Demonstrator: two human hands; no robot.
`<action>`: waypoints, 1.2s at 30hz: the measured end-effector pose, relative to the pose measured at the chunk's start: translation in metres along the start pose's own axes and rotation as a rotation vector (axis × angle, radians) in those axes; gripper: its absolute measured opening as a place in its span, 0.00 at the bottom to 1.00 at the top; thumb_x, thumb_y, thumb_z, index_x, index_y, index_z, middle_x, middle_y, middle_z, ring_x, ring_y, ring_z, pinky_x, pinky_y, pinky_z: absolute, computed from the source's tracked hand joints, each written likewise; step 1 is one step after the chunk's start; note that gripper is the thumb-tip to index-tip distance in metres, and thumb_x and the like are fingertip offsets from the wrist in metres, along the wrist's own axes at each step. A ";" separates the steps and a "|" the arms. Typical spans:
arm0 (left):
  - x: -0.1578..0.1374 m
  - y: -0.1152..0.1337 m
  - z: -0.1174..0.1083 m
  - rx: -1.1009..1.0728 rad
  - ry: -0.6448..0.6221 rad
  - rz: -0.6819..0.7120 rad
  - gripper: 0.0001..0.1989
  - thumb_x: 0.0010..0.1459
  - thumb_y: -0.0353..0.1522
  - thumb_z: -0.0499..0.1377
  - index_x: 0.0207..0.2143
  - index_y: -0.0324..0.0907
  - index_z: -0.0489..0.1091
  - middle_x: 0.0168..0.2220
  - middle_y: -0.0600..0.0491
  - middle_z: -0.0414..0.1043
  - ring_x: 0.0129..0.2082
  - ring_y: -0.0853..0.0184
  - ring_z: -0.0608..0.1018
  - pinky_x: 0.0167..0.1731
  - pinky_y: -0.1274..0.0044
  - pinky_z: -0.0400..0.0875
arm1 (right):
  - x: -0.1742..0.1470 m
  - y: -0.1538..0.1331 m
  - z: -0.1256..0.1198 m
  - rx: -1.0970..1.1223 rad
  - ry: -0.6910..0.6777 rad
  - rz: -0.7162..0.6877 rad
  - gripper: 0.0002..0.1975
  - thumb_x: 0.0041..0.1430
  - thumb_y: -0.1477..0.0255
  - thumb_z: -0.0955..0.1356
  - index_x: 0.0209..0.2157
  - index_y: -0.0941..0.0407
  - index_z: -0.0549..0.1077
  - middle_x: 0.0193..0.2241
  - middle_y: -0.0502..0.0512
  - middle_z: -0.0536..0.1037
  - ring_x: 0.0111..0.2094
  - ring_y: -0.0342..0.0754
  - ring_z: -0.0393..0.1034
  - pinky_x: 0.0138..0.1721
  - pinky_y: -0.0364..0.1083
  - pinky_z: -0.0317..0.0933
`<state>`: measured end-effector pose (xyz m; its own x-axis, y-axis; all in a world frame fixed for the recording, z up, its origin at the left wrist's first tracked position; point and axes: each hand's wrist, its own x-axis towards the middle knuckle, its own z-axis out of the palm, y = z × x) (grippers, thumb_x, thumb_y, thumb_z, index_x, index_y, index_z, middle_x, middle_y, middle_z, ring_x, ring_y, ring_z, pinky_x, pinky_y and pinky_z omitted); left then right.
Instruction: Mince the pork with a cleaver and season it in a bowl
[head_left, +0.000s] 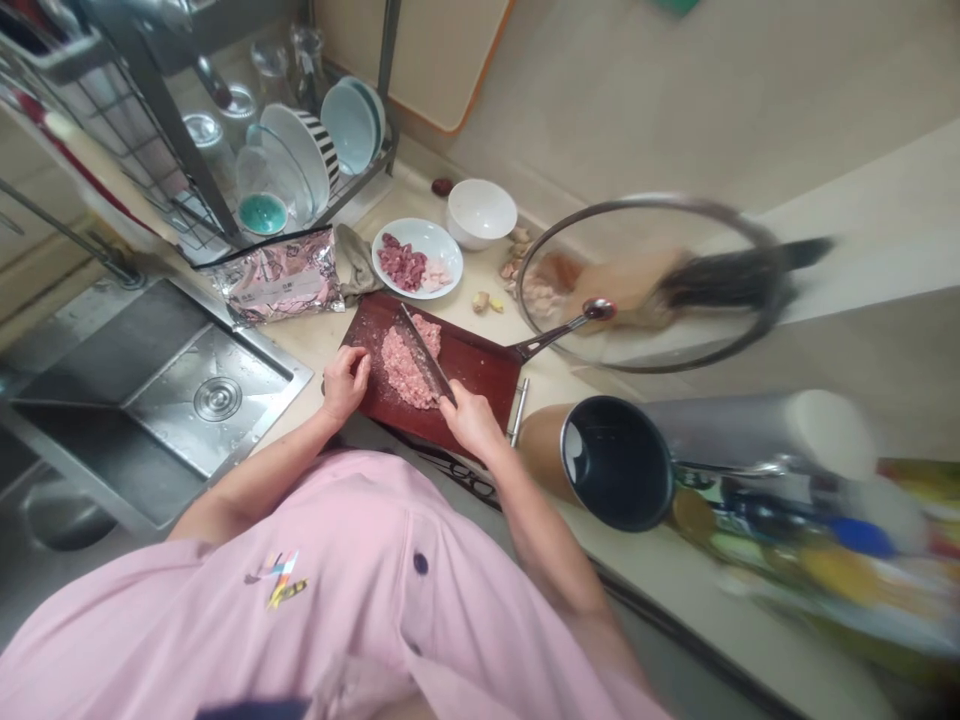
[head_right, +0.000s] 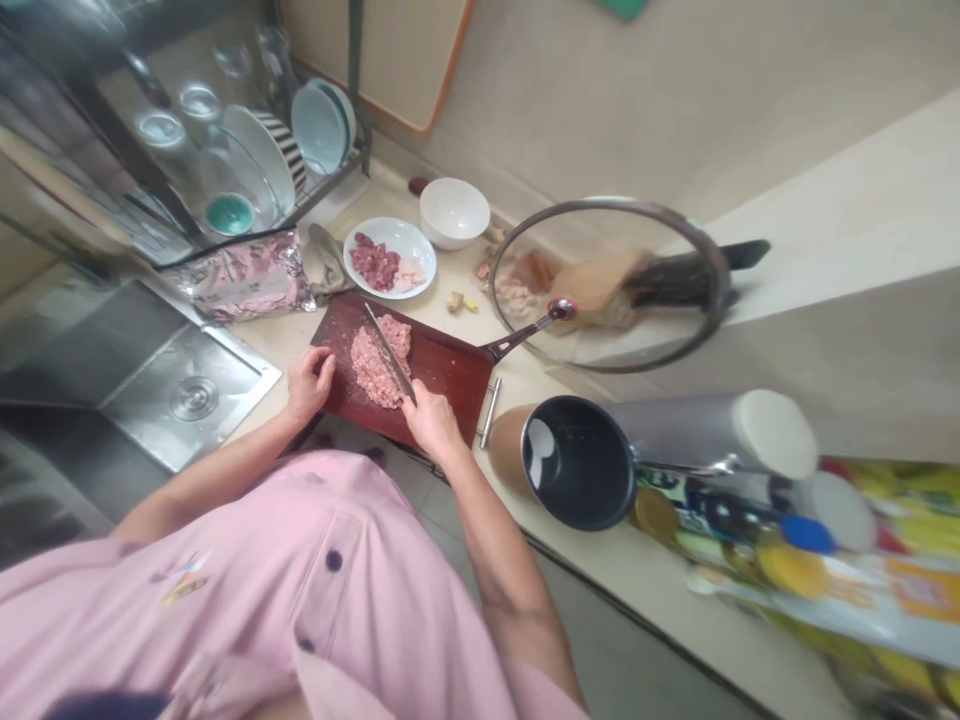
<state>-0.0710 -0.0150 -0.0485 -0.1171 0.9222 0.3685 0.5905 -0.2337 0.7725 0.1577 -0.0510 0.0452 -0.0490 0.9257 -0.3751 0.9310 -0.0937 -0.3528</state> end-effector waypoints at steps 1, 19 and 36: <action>0.000 0.000 0.000 -0.004 0.005 -0.001 0.08 0.62 0.34 0.54 0.37 0.41 0.70 0.33 0.50 0.72 0.32 0.68 0.73 0.35 0.75 0.68 | 0.001 0.001 0.000 0.018 -0.002 -0.015 0.15 0.63 0.67 0.60 0.47 0.56 0.70 0.35 0.61 0.80 0.36 0.56 0.75 0.35 0.45 0.60; 0.001 0.000 0.000 -0.006 -0.002 -0.001 0.07 0.62 0.33 0.54 0.36 0.41 0.70 0.32 0.50 0.72 0.31 0.68 0.73 0.34 0.76 0.68 | 0.006 0.006 -0.001 0.026 0.066 0.023 0.17 0.64 0.66 0.59 0.49 0.57 0.69 0.37 0.62 0.79 0.39 0.56 0.74 0.38 0.47 0.61; 0.001 0.001 -0.001 0.008 -0.009 -0.035 0.08 0.62 0.34 0.54 0.37 0.41 0.70 0.33 0.50 0.73 0.33 0.67 0.74 0.36 0.75 0.68 | 0.004 -0.012 0.001 0.002 0.008 -0.031 0.20 0.65 0.66 0.59 0.55 0.56 0.67 0.39 0.62 0.80 0.40 0.56 0.75 0.39 0.47 0.63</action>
<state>-0.0712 -0.0150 -0.0468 -0.1300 0.9326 0.3368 0.5927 -0.1992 0.7804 0.1460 -0.0471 0.0469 -0.0751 0.9311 -0.3570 0.9281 -0.0656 -0.3664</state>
